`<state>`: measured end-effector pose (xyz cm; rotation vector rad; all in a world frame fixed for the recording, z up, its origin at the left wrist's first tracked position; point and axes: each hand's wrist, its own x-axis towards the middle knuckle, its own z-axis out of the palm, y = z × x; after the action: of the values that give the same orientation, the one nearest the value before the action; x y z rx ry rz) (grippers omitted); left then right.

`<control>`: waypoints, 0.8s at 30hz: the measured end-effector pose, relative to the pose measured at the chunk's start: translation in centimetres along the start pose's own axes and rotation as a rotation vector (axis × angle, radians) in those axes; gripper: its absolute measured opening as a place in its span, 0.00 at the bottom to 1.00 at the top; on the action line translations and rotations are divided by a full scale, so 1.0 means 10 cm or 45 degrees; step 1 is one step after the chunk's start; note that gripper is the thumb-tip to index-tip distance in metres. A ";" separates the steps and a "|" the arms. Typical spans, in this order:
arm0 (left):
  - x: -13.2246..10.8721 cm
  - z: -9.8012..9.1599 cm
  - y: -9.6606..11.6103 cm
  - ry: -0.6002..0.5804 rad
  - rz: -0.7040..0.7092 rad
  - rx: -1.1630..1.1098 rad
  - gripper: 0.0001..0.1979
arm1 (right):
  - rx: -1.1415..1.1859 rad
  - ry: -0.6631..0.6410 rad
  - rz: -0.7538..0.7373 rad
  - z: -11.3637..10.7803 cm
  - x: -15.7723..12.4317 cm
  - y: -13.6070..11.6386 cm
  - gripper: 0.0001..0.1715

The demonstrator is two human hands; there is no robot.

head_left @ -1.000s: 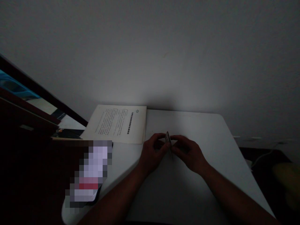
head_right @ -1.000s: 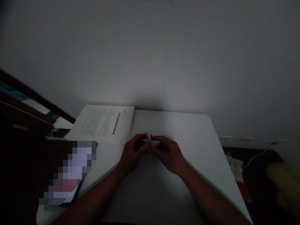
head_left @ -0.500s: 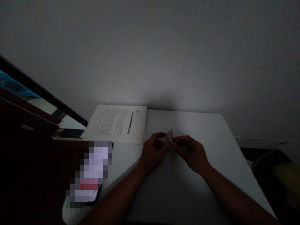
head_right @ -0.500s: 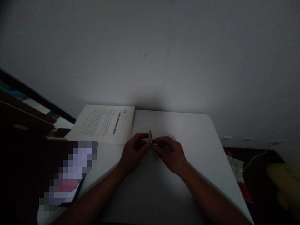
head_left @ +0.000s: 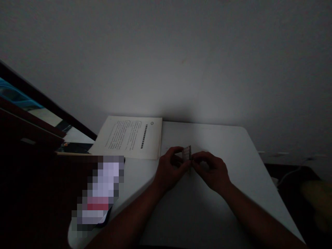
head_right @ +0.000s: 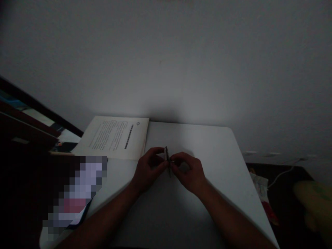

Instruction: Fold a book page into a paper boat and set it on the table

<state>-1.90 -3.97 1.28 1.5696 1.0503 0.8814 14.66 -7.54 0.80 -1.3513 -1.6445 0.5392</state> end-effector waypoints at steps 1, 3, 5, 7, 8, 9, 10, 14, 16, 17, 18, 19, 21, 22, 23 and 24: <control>0.00 0.00 -0.01 0.004 0.001 -0.001 0.22 | -0.031 0.012 -0.030 0.00 0.00 0.00 0.03; 0.00 0.01 -0.02 0.015 0.005 -0.005 0.22 | -0.081 0.035 -0.114 -0.01 -0.01 0.00 0.03; 0.00 0.02 -0.02 0.022 0.020 0.001 0.22 | -0.106 0.069 -0.225 -0.01 0.00 -0.01 0.04; 0.00 0.02 -0.02 0.019 0.037 0.016 0.21 | -0.123 0.103 -0.333 -0.01 0.02 -0.01 0.05; 0.00 0.03 -0.01 0.019 0.040 0.022 0.21 | -0.138 0.114 -0.376 -0.01 0.02 -0.01 0.06; 0.00 0.03 -0.01 0.018 0.038 0.023 0.21 | -0.161 0.118 -0.408 0.00 0.03 -0.01 0.06; 0.00 0.03 0.00 0.021 0.033 0.020 0.22 | -0.188 0.120 -0.431 0.00 0.03 -0.01 0.07; -0.01 0.03 0.02 0.038 0.028 0.012 0.22 | -0.256 0.056 -0.430 0.01 0.03 0.00 0.08; -0.01 0.04 0.01 0.045 0.026 0.020 0.23 | -0.261 -0.057 -0.379 0.00 0.03 -0.01 0.11; -0.01 0.04 0.01 0.046 0.022 0.021 0.23 | -0.261 -0.121 -0.351 0.00 0.03 -0.01 0.12; -0.01 0.05 0.01 0.048 0.023 0.015 0.24 | -0.259 -0.172 -0.327 -0.01 0.03 -0.01 0.13; -0.01 0.05 0.01 0.050 0.033 0.004 0.24 | -0.253 -0.207 -0.308 -0.01 0.02 -0.01 0.15; -0.01 0.04 0.01 0.054 0.086 -0.026 0.23 | -0.207 -0.240 -0.271 -0.02 0.02 0.00 0.17; -0.01 0.03 0.01 0.055 0.115 -0.036 0.21 | -0.162 -0.246 -0.249 -0.02 0.02 0.01 0.18; 0.00 0.03 0.01 0.061 0.138 -0.042 0.20 | -0.103 -0.250 -0.215 -0.03 0.02 0.03 0.19; 0.00 0.02 0.01 0.066 0.148 -0.041 0.18 | -0.028 -0.259 -0.169 -0.03 0.02 0.04 0.19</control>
<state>-1.75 -4.08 1.32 1.6007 0.9841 1.0179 15.11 -7.31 0.67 -1.2245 -1.8955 0.5962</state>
